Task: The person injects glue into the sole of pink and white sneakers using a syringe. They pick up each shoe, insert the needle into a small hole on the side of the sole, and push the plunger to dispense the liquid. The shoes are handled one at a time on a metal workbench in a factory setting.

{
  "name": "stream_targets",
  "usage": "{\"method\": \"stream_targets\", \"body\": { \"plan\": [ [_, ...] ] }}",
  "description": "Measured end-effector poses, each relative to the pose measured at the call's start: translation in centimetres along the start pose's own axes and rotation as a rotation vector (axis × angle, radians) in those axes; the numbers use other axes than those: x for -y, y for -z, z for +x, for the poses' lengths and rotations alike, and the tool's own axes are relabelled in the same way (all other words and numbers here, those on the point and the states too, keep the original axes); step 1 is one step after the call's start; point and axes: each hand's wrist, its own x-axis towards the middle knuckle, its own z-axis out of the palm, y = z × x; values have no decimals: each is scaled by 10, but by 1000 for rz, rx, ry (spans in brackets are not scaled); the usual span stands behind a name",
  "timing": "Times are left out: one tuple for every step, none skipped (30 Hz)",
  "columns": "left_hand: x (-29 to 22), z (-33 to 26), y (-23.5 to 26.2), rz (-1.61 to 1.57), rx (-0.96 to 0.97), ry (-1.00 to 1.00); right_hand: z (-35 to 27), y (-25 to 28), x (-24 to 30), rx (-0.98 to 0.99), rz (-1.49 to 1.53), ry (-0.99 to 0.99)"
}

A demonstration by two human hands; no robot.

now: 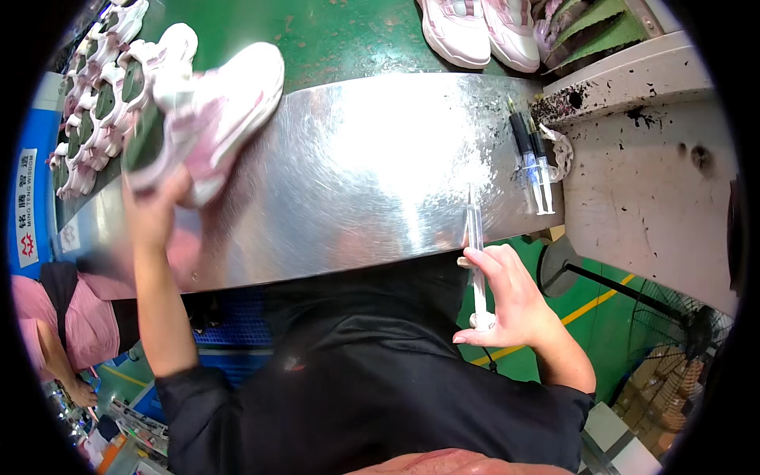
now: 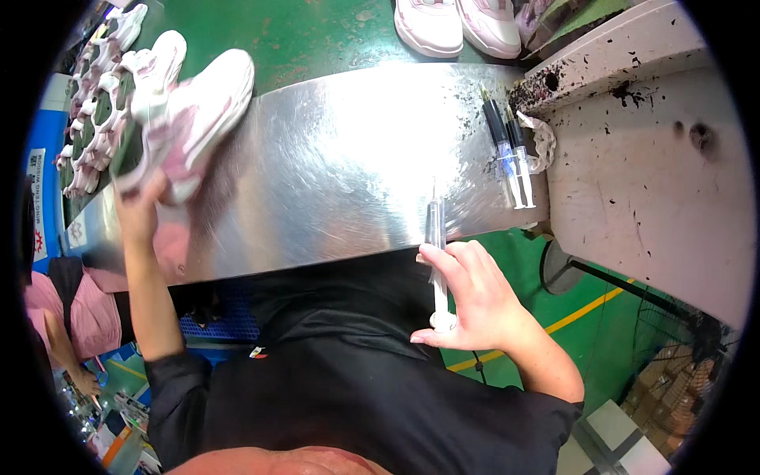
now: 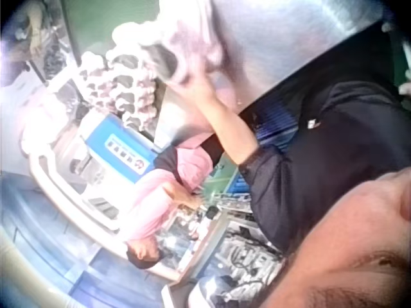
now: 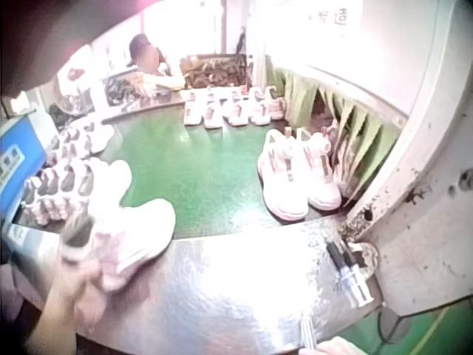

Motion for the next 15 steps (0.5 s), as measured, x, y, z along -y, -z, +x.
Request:
{"method": "stream_targets", "body": {
  "plan": [
    [-11,-30,-18,3,14,-80,-2,1,2,22,-9,-11],
    [-23,-58,-39,6,35,-160,-5,1,2,42,-16,-25],
    [-12,-73,-43,347,119,-454,-8,9,2,43,-14,-40],
    [-16,-85,-41,320,180,-410,-9,8,5,33,18,-48],
    [-20,-92,-40,293,239,-363,-10,7,8,25,50,-55],
    [-30,-84,-30,-71,303,-221,-9,1,7,30,144,-148],
    [-37,-69,-18,-235,199,-15,-7,-8,9,-4,175,-159],
    [-41,-50,-11,-315,163,56,-5,-10,12,14,178,-167],
    [-36,-24,-9,-284,207,5,-4,-11,14,39,180,-165],
    [-29,4,-6,-391,290,77,-7,-12,12,35,189,-150],
    [-13,33,-13,-41,279,-3,-15,-16,7,30,300,-161],
    [-10,54,-37,23,275,153,-22,-16,6,-1,390,-228],
    [2,79,-43,163,413,70,-25,-17,12,-83,544,-312],
    [-6,82,-61,184,448,215,-29,-17,8,-126,596,-317],
    [-12,92,-69,549,551,62,-31,-18,4,-169,641,-270]
  ]
}}
